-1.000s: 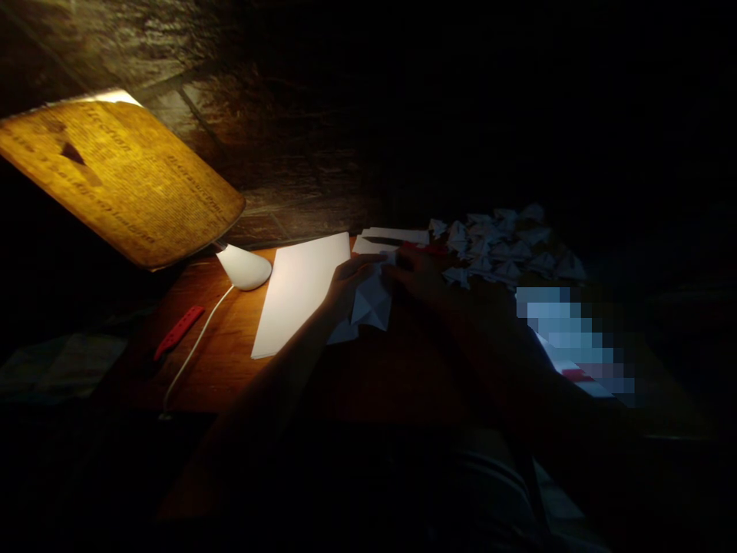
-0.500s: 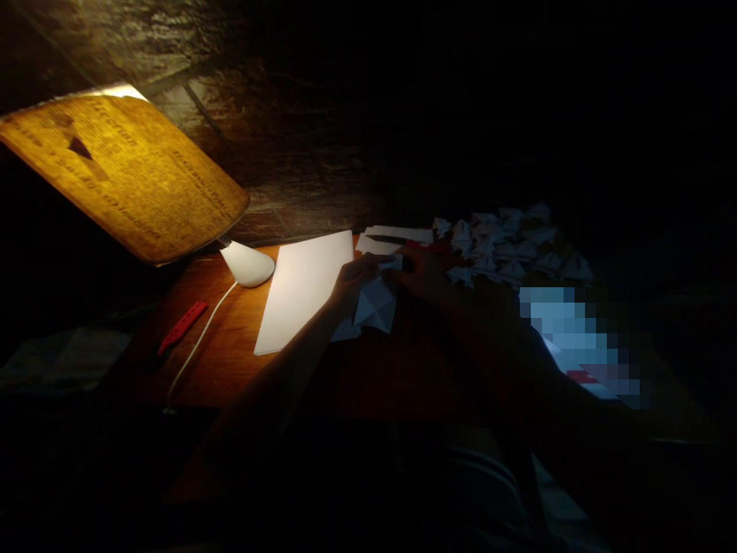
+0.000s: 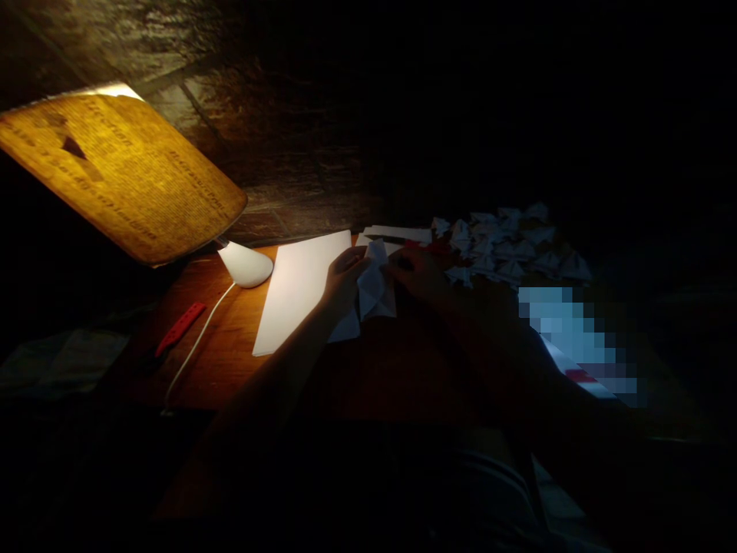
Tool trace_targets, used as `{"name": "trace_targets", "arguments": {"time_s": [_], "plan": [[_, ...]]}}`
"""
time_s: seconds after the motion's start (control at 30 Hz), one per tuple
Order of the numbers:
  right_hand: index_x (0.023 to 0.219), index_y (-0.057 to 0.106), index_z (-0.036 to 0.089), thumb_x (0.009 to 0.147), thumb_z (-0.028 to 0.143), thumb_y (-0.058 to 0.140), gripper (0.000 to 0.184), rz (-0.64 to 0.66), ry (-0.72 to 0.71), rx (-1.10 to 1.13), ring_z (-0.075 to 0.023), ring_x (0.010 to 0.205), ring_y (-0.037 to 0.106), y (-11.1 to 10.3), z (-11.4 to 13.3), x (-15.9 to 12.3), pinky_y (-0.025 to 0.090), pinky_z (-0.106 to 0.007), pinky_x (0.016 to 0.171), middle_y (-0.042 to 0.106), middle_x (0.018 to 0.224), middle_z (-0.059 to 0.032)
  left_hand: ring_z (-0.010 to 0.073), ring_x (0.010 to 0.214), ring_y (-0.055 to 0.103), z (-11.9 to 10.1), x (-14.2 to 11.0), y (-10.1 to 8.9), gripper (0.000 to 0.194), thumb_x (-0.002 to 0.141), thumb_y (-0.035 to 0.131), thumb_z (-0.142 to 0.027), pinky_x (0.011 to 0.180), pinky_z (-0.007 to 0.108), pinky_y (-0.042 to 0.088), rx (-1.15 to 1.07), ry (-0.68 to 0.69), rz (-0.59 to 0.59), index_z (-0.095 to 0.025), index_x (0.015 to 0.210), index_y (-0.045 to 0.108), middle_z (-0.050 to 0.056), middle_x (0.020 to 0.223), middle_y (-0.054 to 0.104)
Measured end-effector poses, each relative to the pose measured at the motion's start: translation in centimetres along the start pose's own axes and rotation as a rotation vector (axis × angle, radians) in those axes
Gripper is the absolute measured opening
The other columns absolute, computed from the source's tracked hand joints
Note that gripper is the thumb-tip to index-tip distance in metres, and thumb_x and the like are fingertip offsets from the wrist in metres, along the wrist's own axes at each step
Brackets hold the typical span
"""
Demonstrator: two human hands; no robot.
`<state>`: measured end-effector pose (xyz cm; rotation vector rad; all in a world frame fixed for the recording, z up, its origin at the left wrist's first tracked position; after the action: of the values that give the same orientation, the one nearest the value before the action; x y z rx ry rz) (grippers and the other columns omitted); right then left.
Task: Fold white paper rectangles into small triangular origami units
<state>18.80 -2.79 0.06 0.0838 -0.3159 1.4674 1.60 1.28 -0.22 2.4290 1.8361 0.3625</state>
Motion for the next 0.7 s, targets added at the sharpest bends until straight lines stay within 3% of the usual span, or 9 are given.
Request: {"name": "trace_targets", "arguments": {"time_s": [0.17, 0.33, 0.53, 0.6, 0.7], "plan": [[0.072, 0.068, 0.022, 0.076, 0.028, 0.068, 0.007, -0.020, 0.020, 0.038, -0.0211, 0.076, 0.064, 0.07, -0.28, -0.01, 0.050, -0.034, 0.071, 0.072, 0.076, -0.0024, 0.0176, 0.077, 0.070, -0.41, -0.23, 0.10, 0.038, 0.069, 0.089, -0.032, 0.067, 0.029, 0.055, -0.023, -0.064, 0.098, -0.022, 0.103, 0.074, 0.003, 0.093, 0.078], [0.072, 0.066, 0.022, 0.079, 0.031, 0.065, 0.011, 0.024, 0.031, 0.048, -0.0213, 0.075, 0.064, 0.07, -0.18, -0.03, 0.051, -0.036, 0.073, 0.070, 0.075, -0.0027, 0.0234, 0.089, 0.074, -0.70, -0.62, 0.23, 0.047, 0.069, 0.092, -0.035, 0.068, 0.030, 0.055, -0.053, -0.128, 0.237, -0.022, 0.109, 0.072, 0.007, 0.103, 0.079], [0.067, 0.061, 0.022, 0.078, 0.030, 0.061, 0.014, 0.021, 0.063, 0.085, -0.0180, 0.066, 0.056, 0.19, -0.16, 0.03, 0.046, -0.032, 0.065, 0.062, 0.068, -0.0006, 0.0171, 0.075, 0.069, -0.06, -0.36, -0.06, 0.035, 0.086, 0.083, -0.052, 0.066, 0.029, 0.054, -0.062, -0.115, 0.155, -0.020, 0.095, 0.072, 0.003, 0.079, 0.071], [0.067, 0.062, 0.021, 0.077, 0.028, 0.060, 0.013, 0.020, 0.074, 0.090, -0.0175, 0.066, 0.056, 0.19, -0.19, 0.03, 0.044, -0.031, 0.063, 0.062, 0.068, -0.0006, 0.0148, 0.070, 0.067, -0.03, -0.35, 0.03, 0.037, 0.083, 0.085, -0.053, 0.062, 0.026, 0.052, -0.067, -0.124, 0.152, -0.019, 0.093, 0.074, 0.001, 0.074, 0.068], [0.067, 0.064, 0.020, 0.075, 0.024, 0.060, 0.010, 0.034, 0.068, 0.084, -0.0177, 0.068, 0.057, 0.19, -0.17, -0.01, 0.044, -0.030, 0.063, 0.064, 0.068, -0.0011, 0.0174, 0.080, 0.072, -0.28, -0.44, 0.31, 0.044, 0.077, 0.090, -0.051, 0.066, 0.026, 0.054, -0.090, -0.138, 0.209, -0.017, 0.103, 0.077, 0.004, 0.084, 0.074]]}}
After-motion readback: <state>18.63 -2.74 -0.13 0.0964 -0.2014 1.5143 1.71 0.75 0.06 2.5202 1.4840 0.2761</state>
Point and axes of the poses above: each hand's wrist, its own x-axis towards the middle knuckle, its own y-axis out of the palm, z = x × y, the point moved 1 cm from there along x, towards the middle knuckle
